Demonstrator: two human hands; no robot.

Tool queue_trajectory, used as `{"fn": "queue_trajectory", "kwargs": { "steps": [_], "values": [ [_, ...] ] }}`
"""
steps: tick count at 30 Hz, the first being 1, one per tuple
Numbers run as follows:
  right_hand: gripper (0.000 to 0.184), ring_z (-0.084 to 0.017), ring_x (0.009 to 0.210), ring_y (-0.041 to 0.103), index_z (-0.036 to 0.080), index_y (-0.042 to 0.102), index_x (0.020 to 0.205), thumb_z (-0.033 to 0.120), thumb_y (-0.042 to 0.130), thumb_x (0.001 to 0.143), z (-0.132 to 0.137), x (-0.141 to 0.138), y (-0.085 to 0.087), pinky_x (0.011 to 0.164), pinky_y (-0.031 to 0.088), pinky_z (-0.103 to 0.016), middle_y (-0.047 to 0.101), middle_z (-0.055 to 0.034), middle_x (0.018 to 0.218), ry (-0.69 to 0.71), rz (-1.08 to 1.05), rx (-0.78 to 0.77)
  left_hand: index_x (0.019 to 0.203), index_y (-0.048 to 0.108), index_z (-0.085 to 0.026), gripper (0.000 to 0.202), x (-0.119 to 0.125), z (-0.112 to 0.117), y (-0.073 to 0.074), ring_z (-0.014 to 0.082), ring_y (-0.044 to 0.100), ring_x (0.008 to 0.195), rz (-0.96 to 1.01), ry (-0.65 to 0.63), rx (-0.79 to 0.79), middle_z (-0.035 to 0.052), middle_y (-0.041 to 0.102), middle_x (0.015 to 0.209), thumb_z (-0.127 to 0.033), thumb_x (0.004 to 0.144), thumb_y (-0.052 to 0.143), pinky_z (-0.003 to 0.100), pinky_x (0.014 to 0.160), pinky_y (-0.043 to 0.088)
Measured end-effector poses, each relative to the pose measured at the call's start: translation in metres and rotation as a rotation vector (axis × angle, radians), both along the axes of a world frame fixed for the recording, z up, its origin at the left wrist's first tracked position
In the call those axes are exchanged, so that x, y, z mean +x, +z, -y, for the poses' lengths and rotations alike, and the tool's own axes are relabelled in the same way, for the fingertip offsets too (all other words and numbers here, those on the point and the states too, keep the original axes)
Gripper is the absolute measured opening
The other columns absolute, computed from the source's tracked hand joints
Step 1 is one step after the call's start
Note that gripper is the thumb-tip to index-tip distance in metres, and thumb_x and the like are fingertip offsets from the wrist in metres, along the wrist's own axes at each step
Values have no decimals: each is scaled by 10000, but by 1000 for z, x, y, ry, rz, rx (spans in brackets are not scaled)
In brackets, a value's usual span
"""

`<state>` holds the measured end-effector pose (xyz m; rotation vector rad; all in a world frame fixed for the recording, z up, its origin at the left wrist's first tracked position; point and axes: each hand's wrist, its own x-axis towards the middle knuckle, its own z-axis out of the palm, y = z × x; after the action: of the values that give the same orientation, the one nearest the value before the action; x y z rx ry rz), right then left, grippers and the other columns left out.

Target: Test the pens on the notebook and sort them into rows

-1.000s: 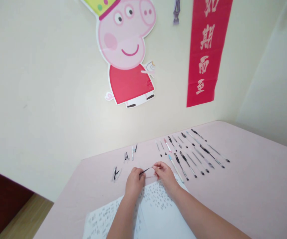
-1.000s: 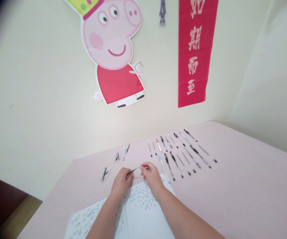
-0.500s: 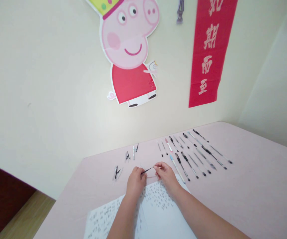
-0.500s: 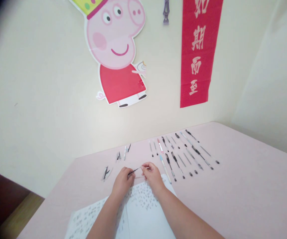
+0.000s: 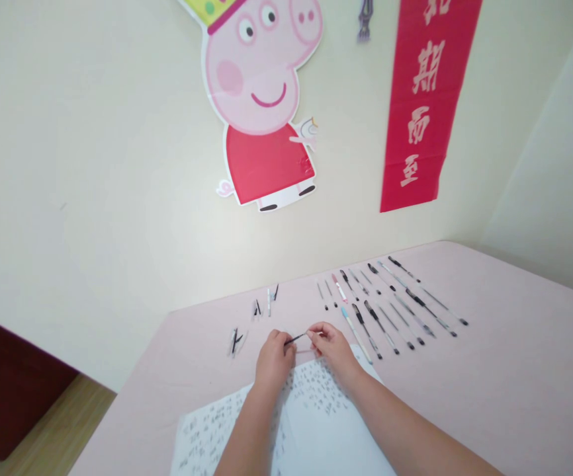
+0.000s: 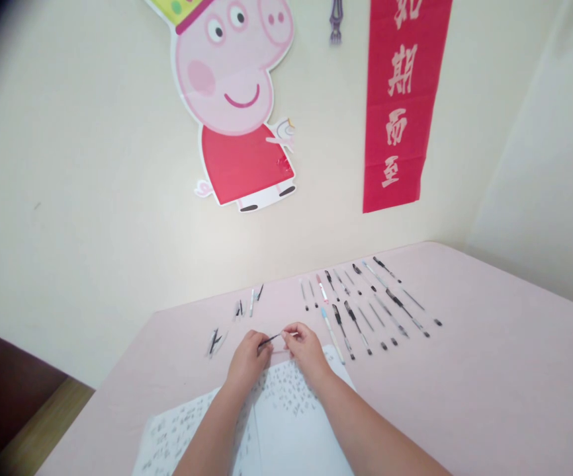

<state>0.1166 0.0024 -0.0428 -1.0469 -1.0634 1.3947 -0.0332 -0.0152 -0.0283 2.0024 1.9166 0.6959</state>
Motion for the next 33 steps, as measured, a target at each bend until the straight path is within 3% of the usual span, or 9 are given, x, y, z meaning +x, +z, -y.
{"fn": "queue_trajectory", "kwargs": {
  "steps": [16, 22, 26, 30, 33],
  "values": [
    [264, -98, 454, 443, 171, 578, 766, 391, 644, 638, 2, -1, 2, 437, 334, -215, 496, 53, 502, 39, 30, 12, 809, 592, -181, 106, 1, 0, 0, 151, 543, 845, -11, -8, 0, 34, 556, 861, -192, 797, 487, 257, 782, 396],
    [273, -95, 506, 483, 182, 574, 823, 365, 638, 632, 2, -3, -1, 442, 375, -208, 589, 9, 697, 39, 8, 25, 795, 540, -183, 40, 0, -1, -3, 152, 528, 807, -20, 35, 17, 26, 557, 829, -199, 783, 506, 255, 738, 392],
    [235, -107, 515, 507, 183, 563, 856, 283, 562, 643, -2, -3, -9, 426, 382, -217, 619, -27, 822, -25, 59, 60, 907, 521, -195, 128, -1, -3, -5, 153, 536, 822, 12, 78, -3, 19, 574, 856, -188, 780, 508, 254, 744, 396],
    [188, -140, 541, 534, 189, 560, 772, 166, 474, 607, -4, -1, -14, 477, 420, -250, 617, -26, 747, -133, 196, 90, 1124, 506, -196, 338, -1, -5, -4, 158, 548, 894, 25, 43, -10, 42, 578, 952, -172, 787, 491, 260, 811, 399],
    [168, -160, 576, 549, 198, 560, 714, 134, 461, 595, -5, 0, -16, 513, 431, -263, 617, -26, 706, -159, 251, 129, 1162, 528, -211, 371, -1, -6, -3, 158, 557, 897, -5, 21, -25, 46, 576, 981, -180, 796, 479, 259, 821, 400]
  ]
}}
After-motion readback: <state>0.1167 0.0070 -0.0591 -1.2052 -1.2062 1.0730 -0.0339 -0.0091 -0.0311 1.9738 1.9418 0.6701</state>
